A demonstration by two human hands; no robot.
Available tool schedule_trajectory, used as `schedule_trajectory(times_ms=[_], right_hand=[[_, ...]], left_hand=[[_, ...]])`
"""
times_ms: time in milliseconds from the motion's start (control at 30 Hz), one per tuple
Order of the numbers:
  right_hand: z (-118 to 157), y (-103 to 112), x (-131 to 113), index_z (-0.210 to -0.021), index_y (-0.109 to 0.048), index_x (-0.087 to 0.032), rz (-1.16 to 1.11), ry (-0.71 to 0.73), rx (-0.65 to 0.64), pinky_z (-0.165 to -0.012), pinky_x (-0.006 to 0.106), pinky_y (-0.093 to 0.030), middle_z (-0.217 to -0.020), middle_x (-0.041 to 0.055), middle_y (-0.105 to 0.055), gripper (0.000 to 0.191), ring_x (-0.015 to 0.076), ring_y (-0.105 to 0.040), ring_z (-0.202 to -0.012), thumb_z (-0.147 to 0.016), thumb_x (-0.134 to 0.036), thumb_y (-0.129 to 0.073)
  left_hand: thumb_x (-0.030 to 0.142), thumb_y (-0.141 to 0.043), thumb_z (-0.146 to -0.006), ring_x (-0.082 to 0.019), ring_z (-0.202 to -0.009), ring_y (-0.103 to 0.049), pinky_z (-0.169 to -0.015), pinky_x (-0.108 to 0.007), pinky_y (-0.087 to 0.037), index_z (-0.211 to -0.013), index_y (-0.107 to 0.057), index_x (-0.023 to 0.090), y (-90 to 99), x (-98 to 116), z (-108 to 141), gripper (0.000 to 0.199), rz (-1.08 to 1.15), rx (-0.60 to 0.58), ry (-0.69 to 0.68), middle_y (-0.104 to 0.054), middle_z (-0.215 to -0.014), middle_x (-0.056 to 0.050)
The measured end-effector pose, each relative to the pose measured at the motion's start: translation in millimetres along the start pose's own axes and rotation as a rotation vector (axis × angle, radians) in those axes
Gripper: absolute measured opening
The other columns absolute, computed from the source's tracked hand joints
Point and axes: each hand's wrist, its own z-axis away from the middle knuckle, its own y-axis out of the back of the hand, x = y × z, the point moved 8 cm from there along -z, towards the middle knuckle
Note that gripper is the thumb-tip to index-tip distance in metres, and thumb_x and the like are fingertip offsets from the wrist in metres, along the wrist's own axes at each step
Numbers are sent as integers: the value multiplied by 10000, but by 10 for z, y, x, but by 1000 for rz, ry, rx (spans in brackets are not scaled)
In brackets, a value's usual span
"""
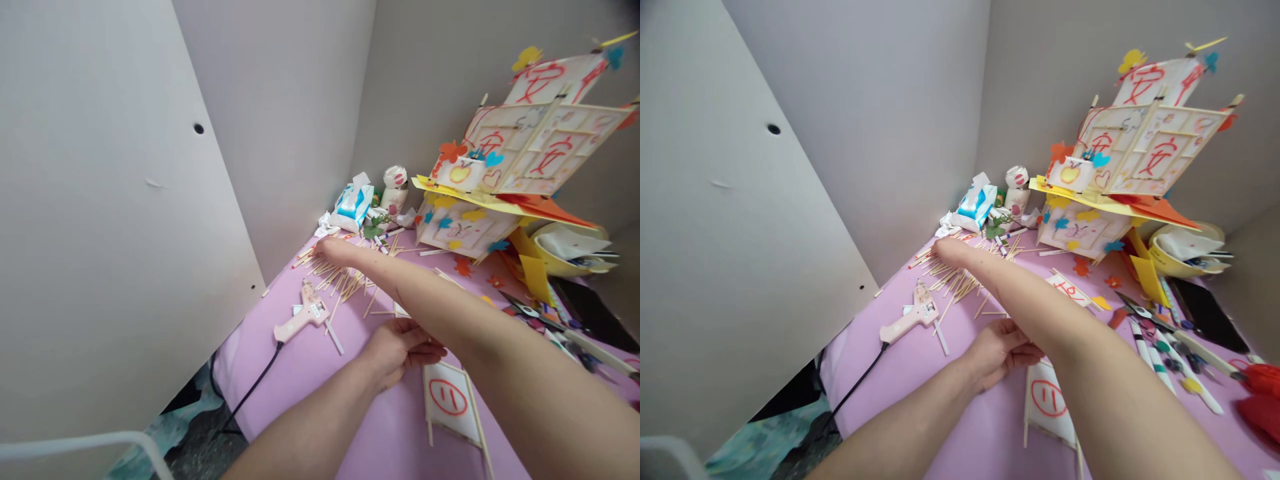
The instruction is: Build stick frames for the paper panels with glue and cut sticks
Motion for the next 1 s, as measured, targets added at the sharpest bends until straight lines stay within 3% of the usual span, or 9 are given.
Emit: schedule_trajectory(times_ms=[267, 433, 567, 667, 767, 867, 1000], right_hand=[[-220, 72, -202, -954, -680, -94, 124, -35, 32, -785, 262, -398, -1044, 159, -666, 245, 215, -609, -950, -848, -125, -461], [-196, 60, -217, -987, -649, -89, 156, -29, 33, -779, 257, -403, -1031, 163, -663, 245, 199, -609, -929, -871, -115, -436], [17, 211, -152, -1052, -614, -76, 149, -110, 108, -746, 259, -407, -990, 165, -671, 276, 202, -615, -878, -852, -83, -424], [427, 385, -136, -1150, -579, -114, 120, -160, 181, -761, 255, -407, -1025, 135, -673, 358, 186, -608, -883, -840, -70, -405], [1084, 529, -132, -1070, -644, -170, -78, -185, 309, -717, 226, -415, -945, 62, -693, 332, 142, -608, -792, -819, -107, -436], [1839, 495, -35, -1011, -671, -199, -215, -322, 352, -594, 225, -400, -724, 8, -671, 271, 127, -581, -629, -807, -192, -491], [2568, 303, 9, -1036, -660, -209, -343, -452, 297, -620, 237, -443, -836, 26, -699, 262, 142, -619, -695, -818, -250, -521]], left_hand=[[324, -869, -419, -165, -616, -595, -686, -371, -510, -738, -666, 93, 35, -2, -29, 444, 34, 110, -28, -648, -679, -66], [319, -859, -443, -168, -621, -613, -675, -343, -510, -739, -667, 95, 35, -7, -31, 418, 60, 81, -27, -658, -682, -67], [379, -832, -526, -154, -630, -633, -668, -285, -489, -766, -671, 87, 14, -14, -10, 411, 30, 31, 8, -673, -714, -82], [361, -810, -586, -165, -670, -654, -698, -289, -496, -783, -655, 93, 22, -5, -1, 366, 59, 31, 3, -683, -757, -94], [305, -771, -657, -185, -735, -673, -779, -329, -507, -798, -641, 99, 36, 24, -4, 282, 114, 35, -33, -695, -809, -105], [246, -727, -713, -198, -810, -679, -826, -336, -508, -810, -637, 100, 50, 68, -10, 197, 170, 39, -76, -701, -860, -112], [214, -683, -763, -200, -895, -674, -904, -344, -489, -867, -646, 109, 58, 86, -21, 152, 206, 35, -70, -707, -903, -105]])
